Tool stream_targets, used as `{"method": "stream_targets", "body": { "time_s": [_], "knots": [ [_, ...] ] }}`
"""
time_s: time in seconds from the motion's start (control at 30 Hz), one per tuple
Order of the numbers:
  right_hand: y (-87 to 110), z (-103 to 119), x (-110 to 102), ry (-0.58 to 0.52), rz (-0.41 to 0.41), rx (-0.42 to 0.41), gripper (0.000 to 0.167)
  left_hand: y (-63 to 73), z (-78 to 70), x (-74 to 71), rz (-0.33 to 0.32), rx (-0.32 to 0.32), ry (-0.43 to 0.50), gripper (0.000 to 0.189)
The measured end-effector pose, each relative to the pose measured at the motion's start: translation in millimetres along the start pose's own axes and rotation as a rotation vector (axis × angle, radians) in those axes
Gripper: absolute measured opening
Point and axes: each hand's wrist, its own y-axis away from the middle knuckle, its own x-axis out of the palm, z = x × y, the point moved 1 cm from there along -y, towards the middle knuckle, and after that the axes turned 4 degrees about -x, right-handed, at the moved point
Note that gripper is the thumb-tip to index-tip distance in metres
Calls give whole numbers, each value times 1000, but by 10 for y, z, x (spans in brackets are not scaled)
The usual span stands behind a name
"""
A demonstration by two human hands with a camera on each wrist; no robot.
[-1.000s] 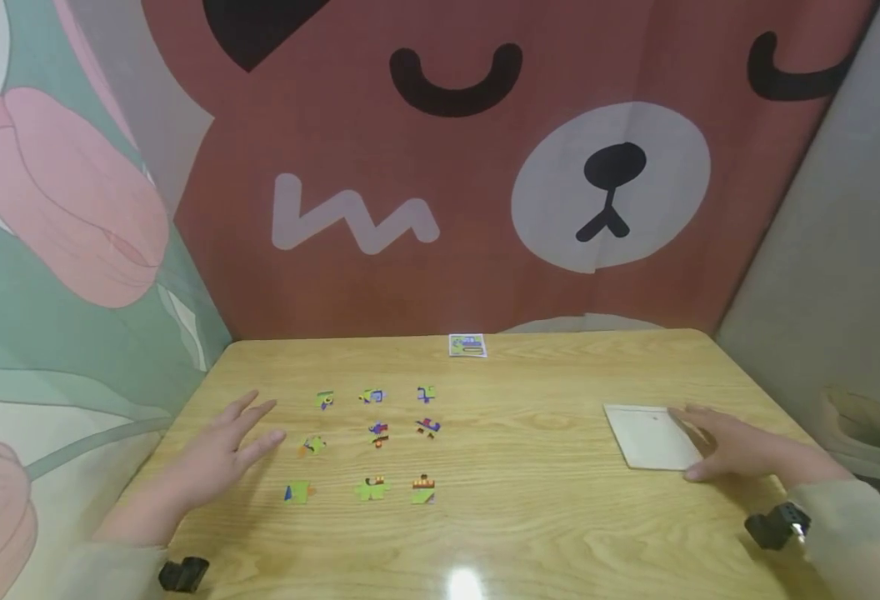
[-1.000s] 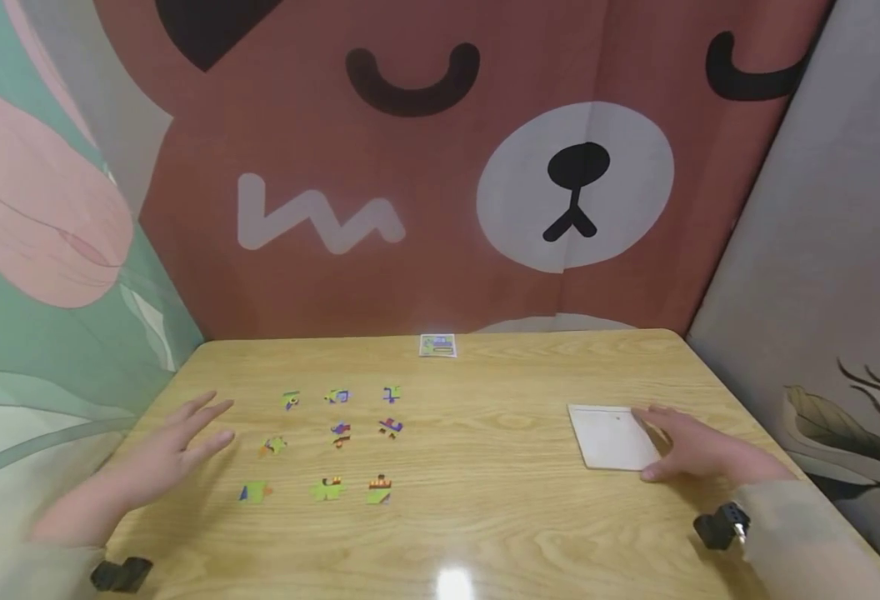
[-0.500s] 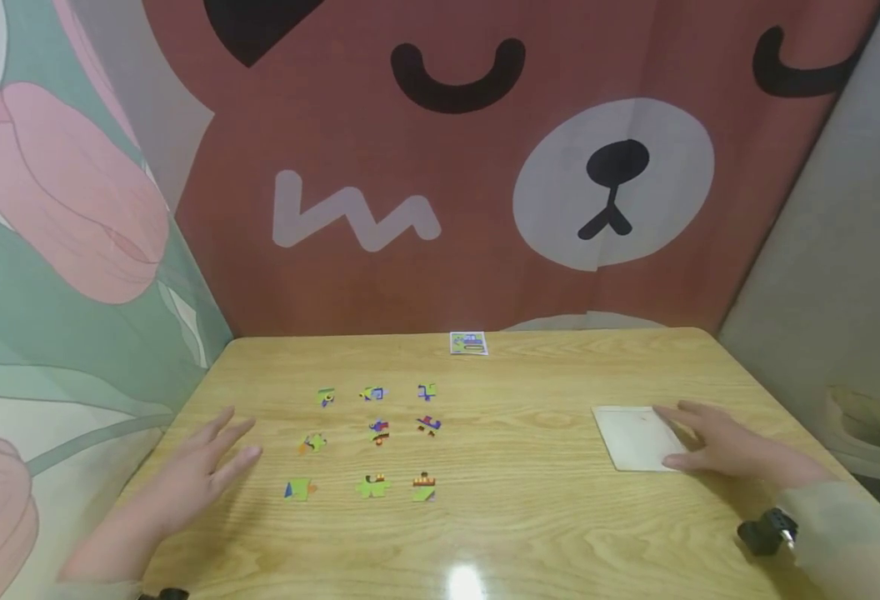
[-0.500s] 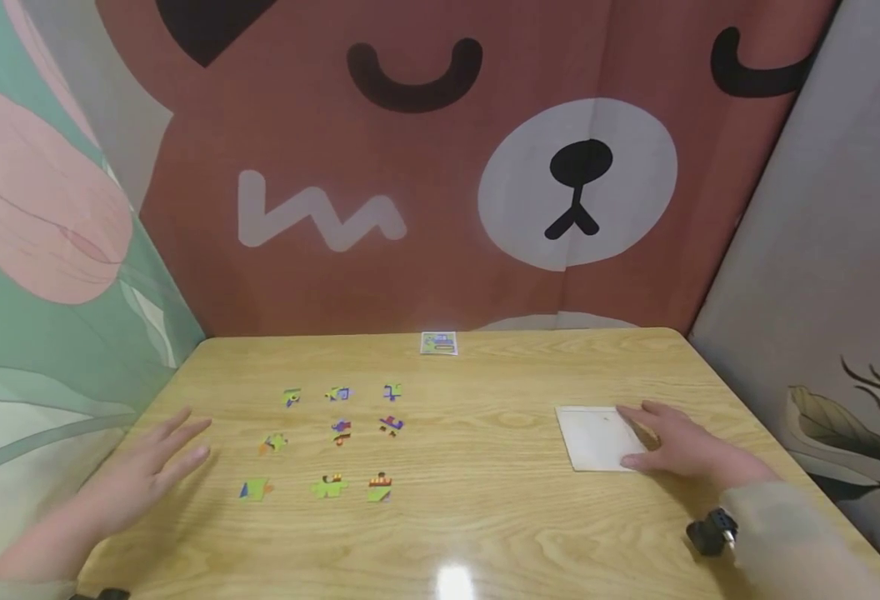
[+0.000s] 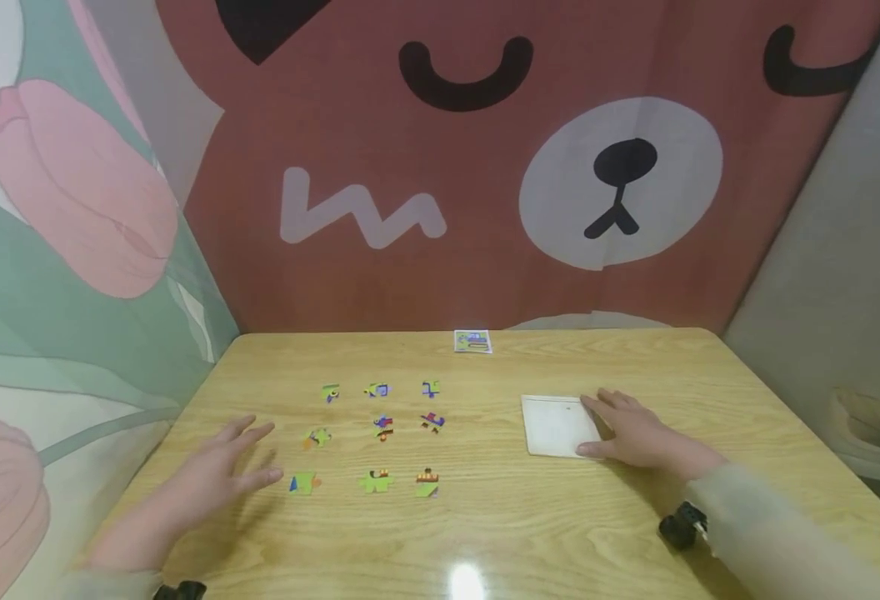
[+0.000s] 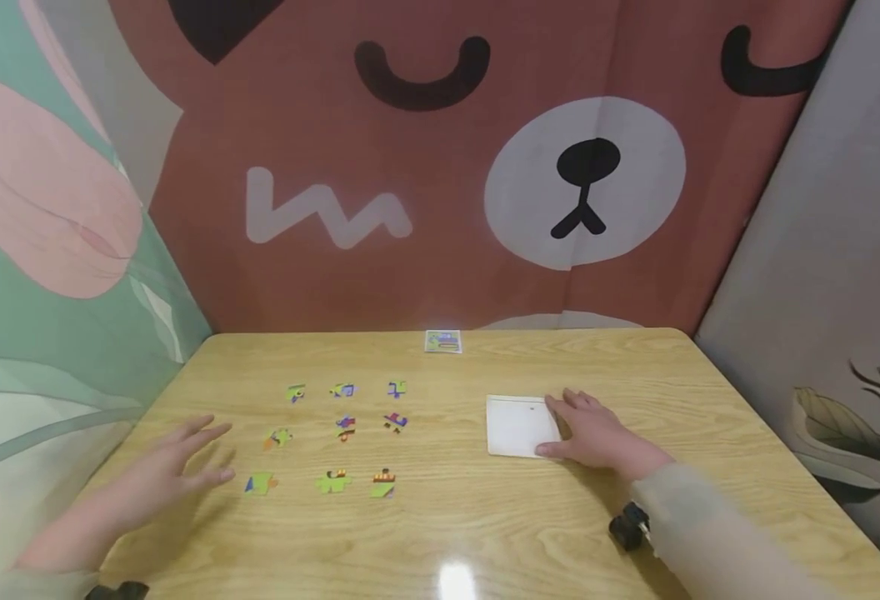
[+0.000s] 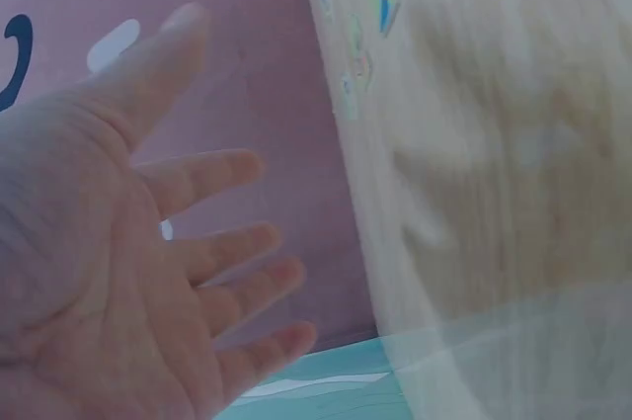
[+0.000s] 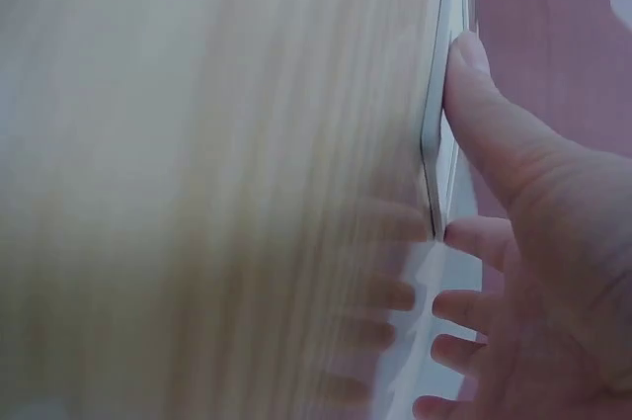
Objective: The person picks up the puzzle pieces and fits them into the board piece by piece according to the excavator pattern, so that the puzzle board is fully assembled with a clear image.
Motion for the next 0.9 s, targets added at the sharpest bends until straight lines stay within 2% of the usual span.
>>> {"method": "stream_targets", "body": {
  "time_s": [0.17,0.4,0.67,0.8,0.9],
  "knots": [
    [-175,358,98,-33,47,-40,94,-24,-23,77,71,22,32,69],
    [-320,642,182,-37,78,-48,96,-82,-86,167,133,-23,105,53],
    [-335,645,220,-50,79,-17,97,-172,-177,326,159,-30,158,32],
    [-316,614,175,-138,109,-24,100,-194,-204,366,162,-92,177,28],
    [-305,578,133,-208,142,-18,103,-216,-209,379,158,-113,198,28]
  ]
}}
